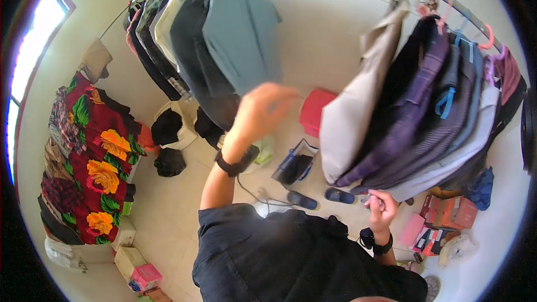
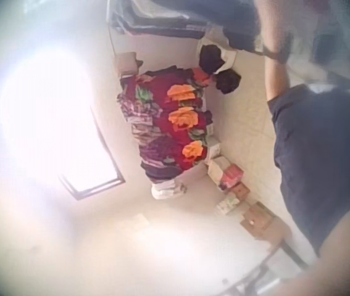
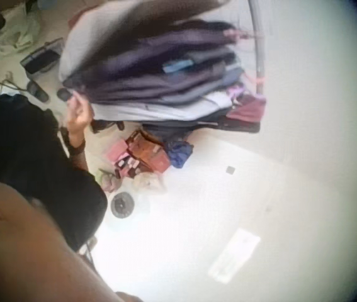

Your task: The person organizes clothes on a rolling garment rack by hanging a pink jacket, moving several hung shirts and sweaters, and then picking up items from a pile on a bed to hang them.

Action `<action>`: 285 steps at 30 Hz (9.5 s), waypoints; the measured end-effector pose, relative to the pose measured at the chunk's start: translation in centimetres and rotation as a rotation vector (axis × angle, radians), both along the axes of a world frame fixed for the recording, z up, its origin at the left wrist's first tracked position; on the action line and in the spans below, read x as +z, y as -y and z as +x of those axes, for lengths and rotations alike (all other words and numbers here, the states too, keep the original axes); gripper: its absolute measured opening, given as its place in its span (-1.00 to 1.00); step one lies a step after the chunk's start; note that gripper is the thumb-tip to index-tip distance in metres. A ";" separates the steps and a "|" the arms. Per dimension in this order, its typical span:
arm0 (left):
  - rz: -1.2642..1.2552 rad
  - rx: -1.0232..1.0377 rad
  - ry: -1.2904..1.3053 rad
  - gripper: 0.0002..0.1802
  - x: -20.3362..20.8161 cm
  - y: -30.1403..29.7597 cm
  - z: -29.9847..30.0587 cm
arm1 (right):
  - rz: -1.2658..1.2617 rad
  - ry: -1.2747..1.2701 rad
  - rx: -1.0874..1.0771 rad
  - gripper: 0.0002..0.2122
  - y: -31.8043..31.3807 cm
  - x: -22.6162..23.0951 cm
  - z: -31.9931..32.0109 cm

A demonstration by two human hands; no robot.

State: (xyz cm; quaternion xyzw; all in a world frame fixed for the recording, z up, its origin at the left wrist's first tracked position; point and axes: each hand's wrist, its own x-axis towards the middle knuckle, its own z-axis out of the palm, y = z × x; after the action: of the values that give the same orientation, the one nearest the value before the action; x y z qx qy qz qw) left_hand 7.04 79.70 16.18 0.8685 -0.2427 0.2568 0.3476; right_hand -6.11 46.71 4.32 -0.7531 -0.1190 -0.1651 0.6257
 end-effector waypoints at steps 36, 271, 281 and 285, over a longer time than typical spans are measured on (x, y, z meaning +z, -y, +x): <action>-0.053 0.100 0.037 -0.60 -1.1 -23.7 22.9 | -0.294 0.231 -0.564 -0.78 -38.8 14.7 37.2; -0.309 0.191 0.069 -0.52 -0.6 -49.2 24.9 | -0.412 -0.109 0.325 -0.84 -57.5 -3.0 16.3; 0.027 0.415 -0.074 -0.64 3.7 -47.4 27.6 | -0.449 -0.128 0.387 -0.86 -55.3 -2.6 19.1; 0.189 0.483 -0.176 -0.69 4.7 -48.2 30.1 | -0.431 -0.115 0.401 -0.87 -54.0 -3.2 19.8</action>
State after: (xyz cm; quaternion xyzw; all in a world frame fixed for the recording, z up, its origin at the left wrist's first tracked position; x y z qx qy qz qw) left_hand 37.09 127.94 20.85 0.9489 -0.0202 0.2319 0.2133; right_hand 13.68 100.74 1.15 -0.8380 -0.2620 0.0340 0.4774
